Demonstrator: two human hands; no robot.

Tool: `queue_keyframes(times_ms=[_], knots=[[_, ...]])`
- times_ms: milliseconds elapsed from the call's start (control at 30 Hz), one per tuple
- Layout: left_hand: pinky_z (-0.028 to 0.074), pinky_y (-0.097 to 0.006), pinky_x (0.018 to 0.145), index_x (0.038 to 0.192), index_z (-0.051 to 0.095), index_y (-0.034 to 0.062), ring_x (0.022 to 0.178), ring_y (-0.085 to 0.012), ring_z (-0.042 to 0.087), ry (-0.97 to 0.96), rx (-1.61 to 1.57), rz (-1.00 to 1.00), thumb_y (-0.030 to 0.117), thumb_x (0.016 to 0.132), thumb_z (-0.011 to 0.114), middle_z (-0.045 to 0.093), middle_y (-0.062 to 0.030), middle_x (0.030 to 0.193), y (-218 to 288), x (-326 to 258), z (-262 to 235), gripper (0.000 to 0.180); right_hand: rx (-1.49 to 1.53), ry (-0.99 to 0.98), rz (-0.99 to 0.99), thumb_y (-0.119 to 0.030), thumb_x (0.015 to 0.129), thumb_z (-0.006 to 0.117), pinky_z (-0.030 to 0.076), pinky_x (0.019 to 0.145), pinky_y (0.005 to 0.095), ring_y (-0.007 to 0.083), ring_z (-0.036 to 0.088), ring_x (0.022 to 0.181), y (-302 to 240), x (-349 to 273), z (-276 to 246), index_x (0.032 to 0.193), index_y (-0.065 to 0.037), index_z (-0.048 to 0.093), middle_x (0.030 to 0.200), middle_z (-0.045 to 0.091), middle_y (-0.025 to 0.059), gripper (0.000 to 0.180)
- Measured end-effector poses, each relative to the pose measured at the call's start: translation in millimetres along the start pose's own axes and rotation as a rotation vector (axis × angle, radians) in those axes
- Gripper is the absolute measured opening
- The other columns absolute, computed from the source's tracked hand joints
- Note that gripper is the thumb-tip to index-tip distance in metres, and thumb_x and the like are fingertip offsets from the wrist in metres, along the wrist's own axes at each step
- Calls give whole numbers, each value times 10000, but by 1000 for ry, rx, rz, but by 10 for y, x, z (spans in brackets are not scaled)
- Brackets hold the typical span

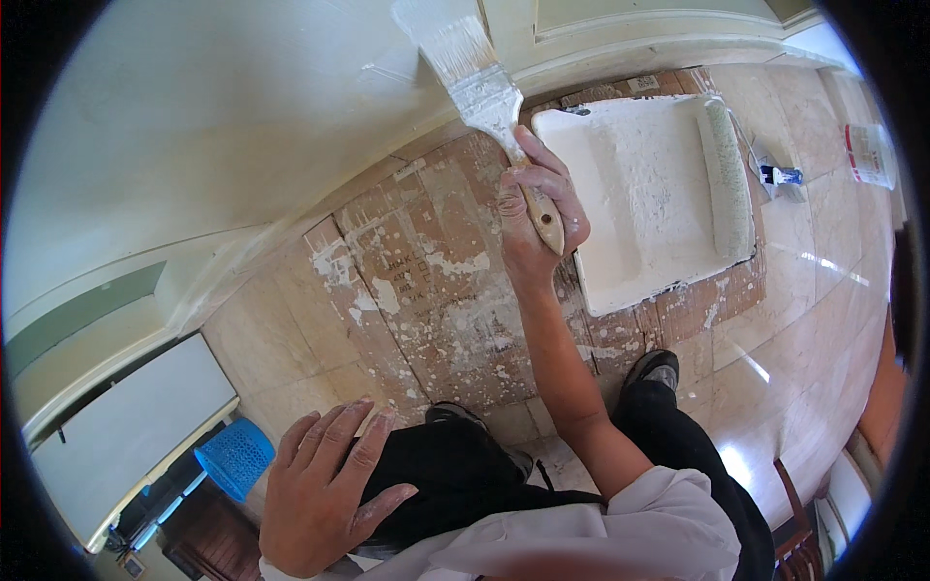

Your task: Painting the trim and panels of a door frame using a brush and white paint.

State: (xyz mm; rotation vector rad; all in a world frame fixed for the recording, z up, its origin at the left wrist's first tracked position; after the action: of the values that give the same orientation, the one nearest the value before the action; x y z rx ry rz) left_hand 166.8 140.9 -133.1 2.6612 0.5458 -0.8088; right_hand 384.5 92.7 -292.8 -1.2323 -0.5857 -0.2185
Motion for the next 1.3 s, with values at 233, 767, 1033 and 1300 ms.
queue_keyframes(times_ms=[233, 767, 1033, 1300], knots=[[385, -496, 1054, 1350, 507, 92, 1197, -351, 542, -29, 6, 1, 500, 813, 701, 553, -161, 1326, -21, -9, 14, 701, 131, 64, 103, 53, 842, 688, 555, 939, 415, 334, 581, 1176, 15, -63, -4, 903, 22, 629, 1241, 586, 265, 90], [390, -501, 1048, 1357, 493, 89, 1192, -353, 541, -38, 25, 12, 481, 804, 717, 546, -166, 1325, 11, 27, 3, 714, 105, 87, 79, 84, 841, 664, 533, 949, 407, 320, 587, 1168, 160, -88, 2, 890, 10, 638, 1228, 596, 268, 94], [383, -504, 1054, 1354, 496, 86, 1196, -352, 538, -37, 15, 19, 495, 811, 708, 539, -168, 1333, 27, 18, 8, 712, 105, 156, 201, 56, 810, 693, 496, 950, 368, 294, 622, 1134, 357, -312, -79, 885, -11, 646, 1195, 647, 220, 111], [384, -505, 1053, 1354, 496, 87, 1198, -350, 539, -40, 11, 23, 500, 811, 710, 539, -171, 1332, 12, 14, 26, 715, 128, 132, 191, 115, 855, 625, 547, 938, 384, 286, 590, 1158, 408, -344, 16, 896, 31, 628, 1257, 582, 255, 94]])
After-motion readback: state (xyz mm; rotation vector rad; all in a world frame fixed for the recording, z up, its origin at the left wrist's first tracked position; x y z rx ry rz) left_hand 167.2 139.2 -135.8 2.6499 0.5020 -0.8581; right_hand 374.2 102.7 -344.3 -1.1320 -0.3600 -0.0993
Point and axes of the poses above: each hand's wrist, its own x-axis towards the middle knuckle, its own z-axis out of the palm, y = z × x, the point moved 9 cm from there along x, towards the middle knuckle
